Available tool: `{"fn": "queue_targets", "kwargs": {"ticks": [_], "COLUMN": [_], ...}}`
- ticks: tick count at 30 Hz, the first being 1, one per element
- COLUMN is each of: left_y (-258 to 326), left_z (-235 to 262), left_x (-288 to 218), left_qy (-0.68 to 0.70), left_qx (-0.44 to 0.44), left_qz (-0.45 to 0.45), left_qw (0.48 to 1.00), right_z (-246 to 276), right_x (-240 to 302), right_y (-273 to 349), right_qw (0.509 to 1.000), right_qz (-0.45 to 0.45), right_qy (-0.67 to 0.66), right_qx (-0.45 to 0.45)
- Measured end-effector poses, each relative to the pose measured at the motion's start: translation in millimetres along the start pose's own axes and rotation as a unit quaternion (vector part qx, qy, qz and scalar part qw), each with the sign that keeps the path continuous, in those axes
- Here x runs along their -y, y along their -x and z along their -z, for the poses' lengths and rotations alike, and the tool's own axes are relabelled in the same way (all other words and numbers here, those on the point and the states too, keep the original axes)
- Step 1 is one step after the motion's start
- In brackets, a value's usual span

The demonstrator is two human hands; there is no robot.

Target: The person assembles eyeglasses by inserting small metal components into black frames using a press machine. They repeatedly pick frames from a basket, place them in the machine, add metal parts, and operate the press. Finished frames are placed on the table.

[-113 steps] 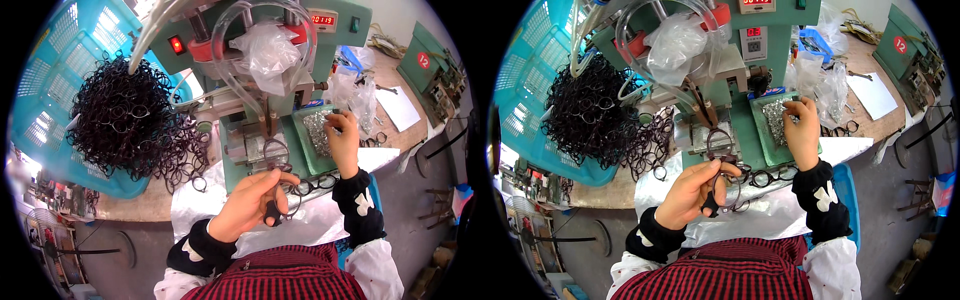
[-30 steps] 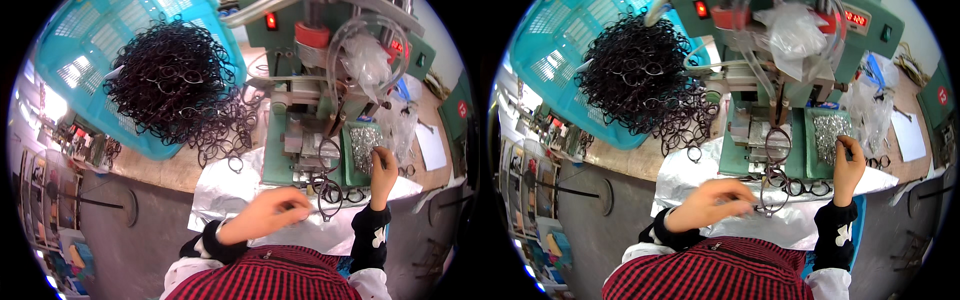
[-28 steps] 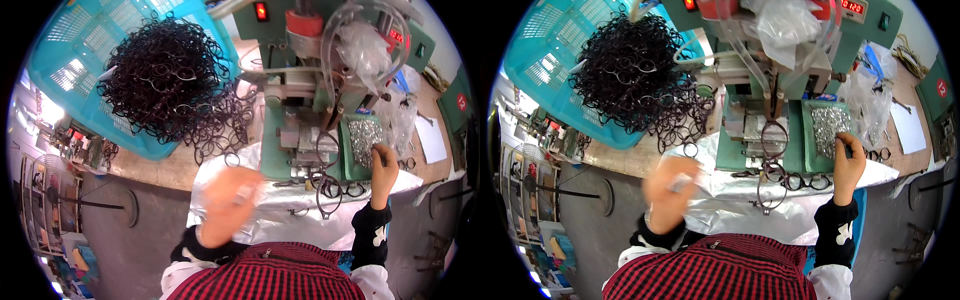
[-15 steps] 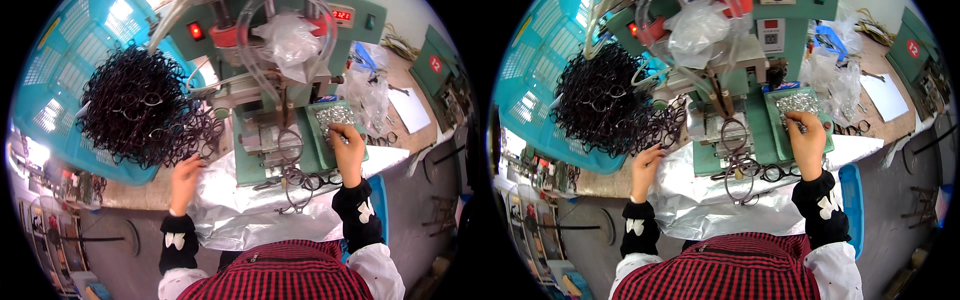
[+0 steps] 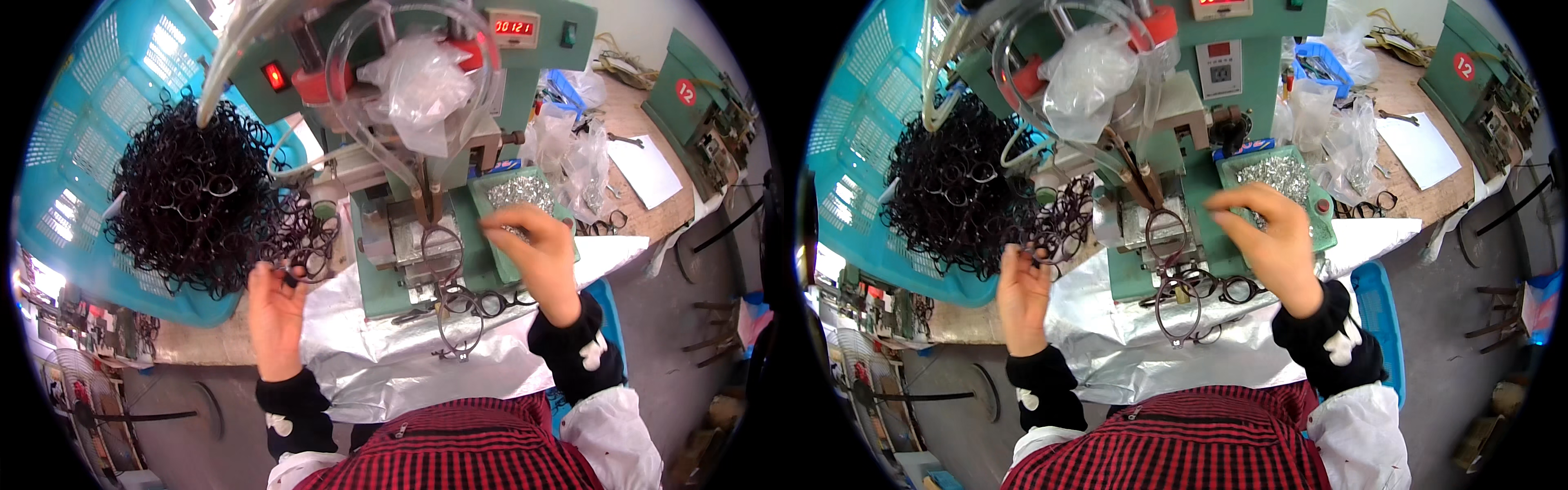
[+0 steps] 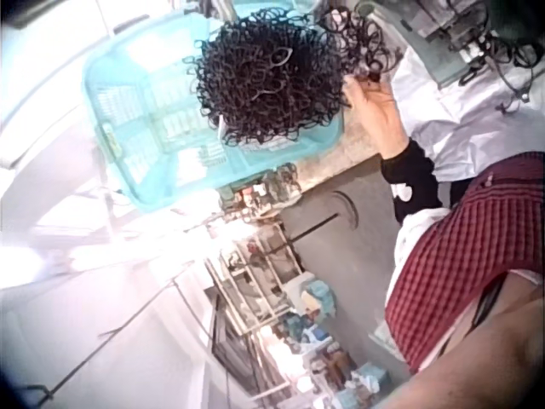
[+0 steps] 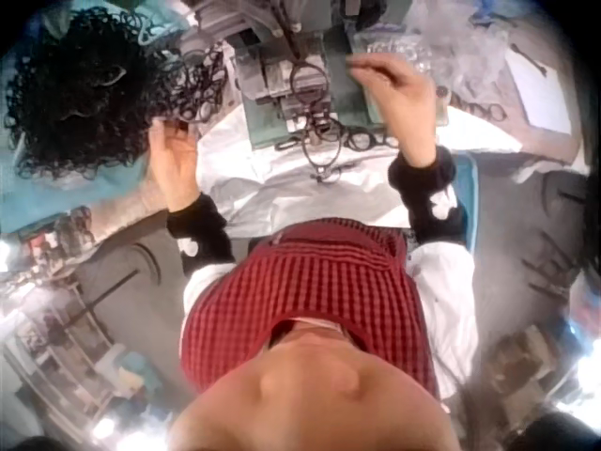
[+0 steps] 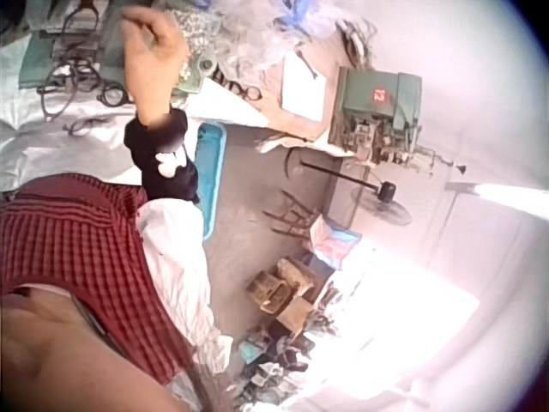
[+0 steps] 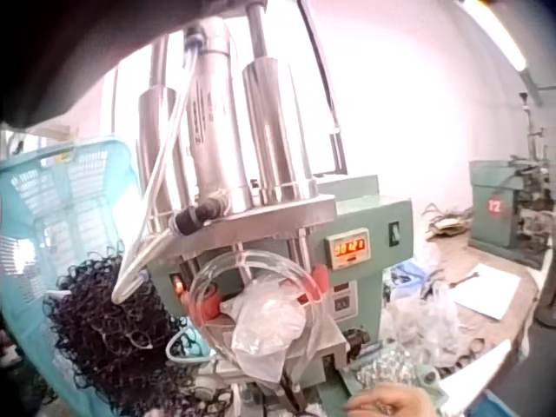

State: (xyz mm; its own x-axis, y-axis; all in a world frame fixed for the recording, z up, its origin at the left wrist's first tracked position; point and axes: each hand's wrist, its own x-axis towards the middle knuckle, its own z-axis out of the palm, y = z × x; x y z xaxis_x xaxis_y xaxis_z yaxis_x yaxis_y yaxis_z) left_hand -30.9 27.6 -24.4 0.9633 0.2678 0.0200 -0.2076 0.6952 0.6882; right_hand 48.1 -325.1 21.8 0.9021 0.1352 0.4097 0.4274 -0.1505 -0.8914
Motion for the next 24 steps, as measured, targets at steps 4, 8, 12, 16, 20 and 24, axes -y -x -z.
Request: {"fn": "queue_targets", "kwargs": {"ticks": [4, 8, 12, 16, 20, 24], "left_y": [-7, 10, 23, 39, 41, 9], "left_z": [4, -3, -72, -107, -118, -140], "left_x": [38, 51, 33, 27, 13, 56], "left_qy": [-0.01, -0.045, -0.19, -0.411, -0.57, -0.554], "left_qx": [-0.088, -0.143, -0.102, 0.06, 0.347, 0.381], "left_qz": [0.039, -0.059, -0.313, -0.545, -0.544, -0.621], "left_qw": [0.995, 0.987, 0.925, 0.728, 0.509, 0.403], "right_z": [-43, -52, -54, -61, -62, -33], "right_x": [-11, -11, -9, 14, 27, 26], "right_y": [-29, -18, -15, -18, -8, 1], "right_qw": [0.989, 0.984, 0.977, 0.967, 0.951, 0.993], "right_qz": [-0.044, -0.056, -0.077, -0.079, -0.098, -0.001], "right_qy": [-0.139, -0.163, -0.19, -0.237, -0.29, -0.116], "right_qx": [-0.017, -0.04, -0.05, -0.041, -0.044, 0.029]}}
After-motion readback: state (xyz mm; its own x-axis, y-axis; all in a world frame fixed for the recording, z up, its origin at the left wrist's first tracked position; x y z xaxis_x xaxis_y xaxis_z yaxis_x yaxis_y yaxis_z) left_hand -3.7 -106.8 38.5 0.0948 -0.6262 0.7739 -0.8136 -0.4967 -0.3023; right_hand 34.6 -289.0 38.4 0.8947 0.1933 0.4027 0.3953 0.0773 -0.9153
